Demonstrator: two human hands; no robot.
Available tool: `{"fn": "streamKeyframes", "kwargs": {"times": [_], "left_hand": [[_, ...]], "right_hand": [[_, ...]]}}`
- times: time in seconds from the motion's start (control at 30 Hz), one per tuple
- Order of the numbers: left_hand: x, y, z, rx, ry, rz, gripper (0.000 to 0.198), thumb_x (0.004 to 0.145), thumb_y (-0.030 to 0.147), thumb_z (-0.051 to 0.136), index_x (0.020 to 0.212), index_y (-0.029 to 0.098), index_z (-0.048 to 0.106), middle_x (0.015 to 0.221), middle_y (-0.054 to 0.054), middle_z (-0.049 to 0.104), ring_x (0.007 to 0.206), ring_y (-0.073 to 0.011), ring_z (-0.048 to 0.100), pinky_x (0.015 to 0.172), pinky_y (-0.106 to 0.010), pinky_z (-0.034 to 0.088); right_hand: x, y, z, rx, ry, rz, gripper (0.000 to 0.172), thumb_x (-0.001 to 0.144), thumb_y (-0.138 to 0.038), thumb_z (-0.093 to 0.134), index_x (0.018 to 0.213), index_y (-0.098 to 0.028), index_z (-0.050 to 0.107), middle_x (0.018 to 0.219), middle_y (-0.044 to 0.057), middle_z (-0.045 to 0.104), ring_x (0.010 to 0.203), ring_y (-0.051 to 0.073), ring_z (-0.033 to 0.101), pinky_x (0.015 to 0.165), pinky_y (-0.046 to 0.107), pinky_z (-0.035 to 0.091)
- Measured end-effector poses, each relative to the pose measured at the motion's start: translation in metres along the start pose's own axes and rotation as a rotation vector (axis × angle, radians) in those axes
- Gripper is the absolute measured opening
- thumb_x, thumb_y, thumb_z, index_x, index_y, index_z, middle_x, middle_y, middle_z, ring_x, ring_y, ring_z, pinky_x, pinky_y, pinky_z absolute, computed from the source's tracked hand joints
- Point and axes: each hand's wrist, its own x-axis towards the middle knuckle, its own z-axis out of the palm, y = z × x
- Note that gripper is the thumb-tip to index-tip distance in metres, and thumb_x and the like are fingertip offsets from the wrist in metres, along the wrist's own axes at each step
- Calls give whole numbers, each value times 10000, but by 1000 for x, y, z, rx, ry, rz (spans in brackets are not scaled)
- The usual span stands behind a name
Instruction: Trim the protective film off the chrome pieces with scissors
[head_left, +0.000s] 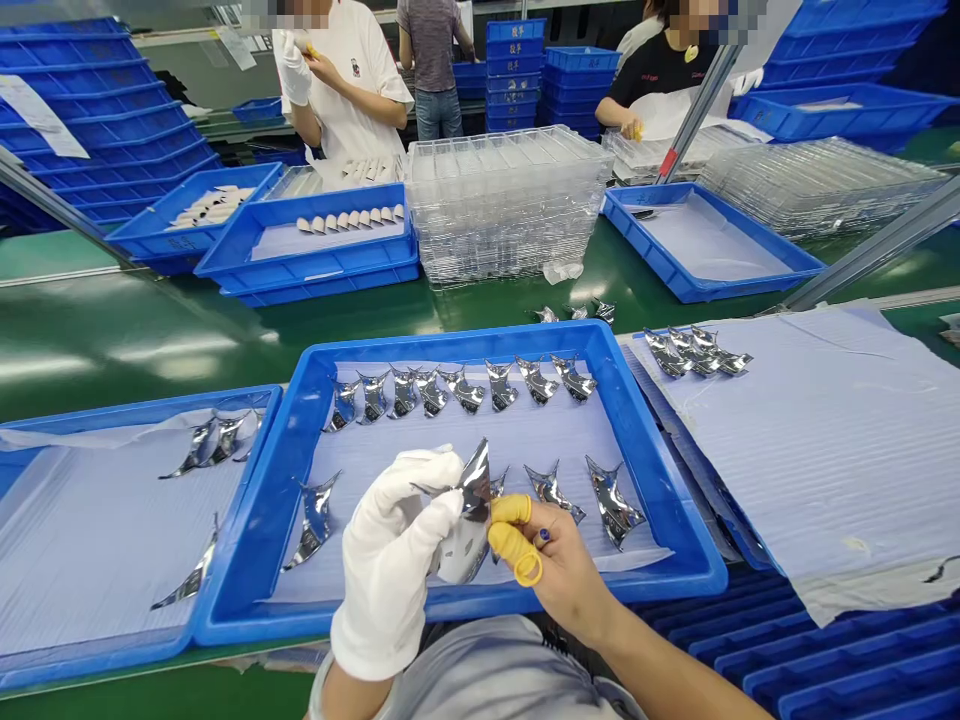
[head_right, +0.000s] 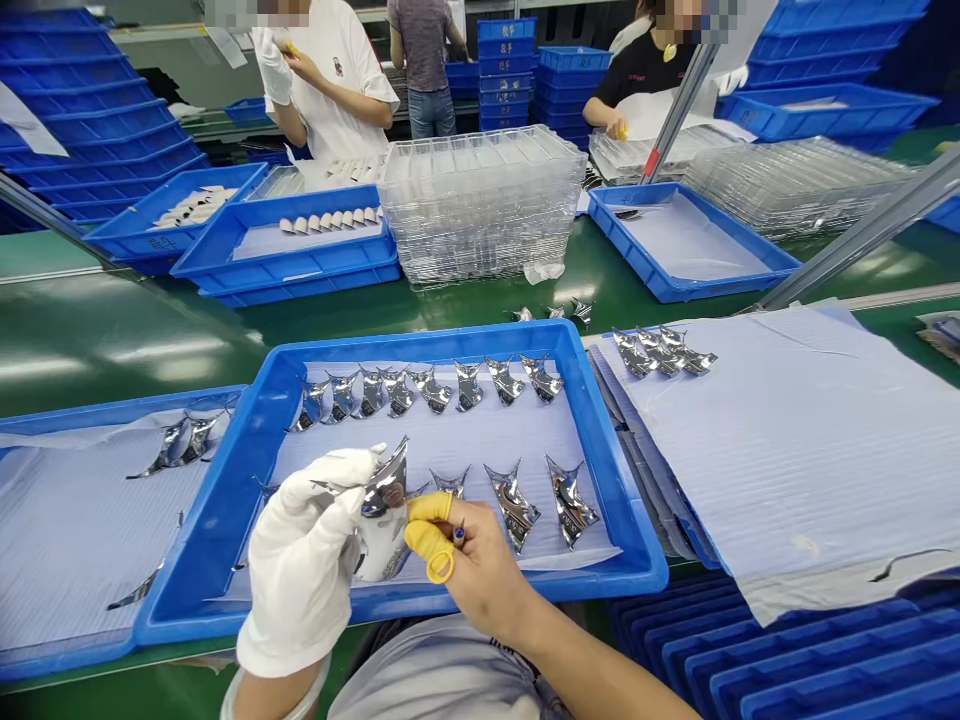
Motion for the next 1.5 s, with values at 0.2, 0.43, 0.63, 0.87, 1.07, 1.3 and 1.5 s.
{"fn": "streamKeyframes", "kwargs": {"times": [0.2,0.43,0.63,0.87,1.07,1.3,1.5], "left_hand": [[-1,1,-4,117,-81,101,260,891,150,690,1097,291,758,1075,-11,777,1132,-204,667,1084,-410,490],[-2,-3,-9,137,-113,93,269,957,195,592,1146,295,754,1117,-22,777,1117,-211,673,1131,-449,435],[0,0,-10,154,-97,154,277,932,188,618,1146,303,753,1049,-26,784,1086,-234,690,1111,-502,448],[0,-3,-12,194,-90,151,286,912,181,645,1143,313,751,1031,-28,781,1069,-232,691,1110,-507,451],[1,1,-10,217,-140,240,261,870,167,692,1087,297,758,933,-15,774,953,-218,696,1127,-573,433],[1,1,-7,202,-132,272,248,919,138,622,1087,281,736,924,8,770,844,-170,690,1160,-561,396],[0,-3,-9,236,-81,283,171,931,187,617,1035,261,732,913,2,761,854,-182,703,1135,-557,427]], "right_hand": [[-7,-3,-9,-457,9,-460,181,993,-227,569,843,-195,665,701,16,620,609,148,536,556,257,415],[-14,6,-20,-928,38,-736,310,956,-46,455,1126,-197,665,892,86,740,737,190,700,610,280,504],[-10,6,-18,-990,83,-831,351,919,-10,458,1152,-182,656,953,105,762,794,194,737,626,274,544],[-10,7,-18,-1001,92,-872,270,970,-74,468,1141,-164,656,975,138,760,783,205,740,607,280,563],[-7,11,-19,-1013,67,-852,343,954,-45,436,1192,-157,656,1017,144,760,836,209,746,632,283,580],[-5,6,-18,-834,35,-667,339,996,-99,440,1248,-182,653,876,75,722,741,187,689,623,271,538],[-10,-15,-17,-687,-38,-190,306,1049,-431,477,1219,-210,603,691,-32,553,547,139,483,544,246,457]]}}
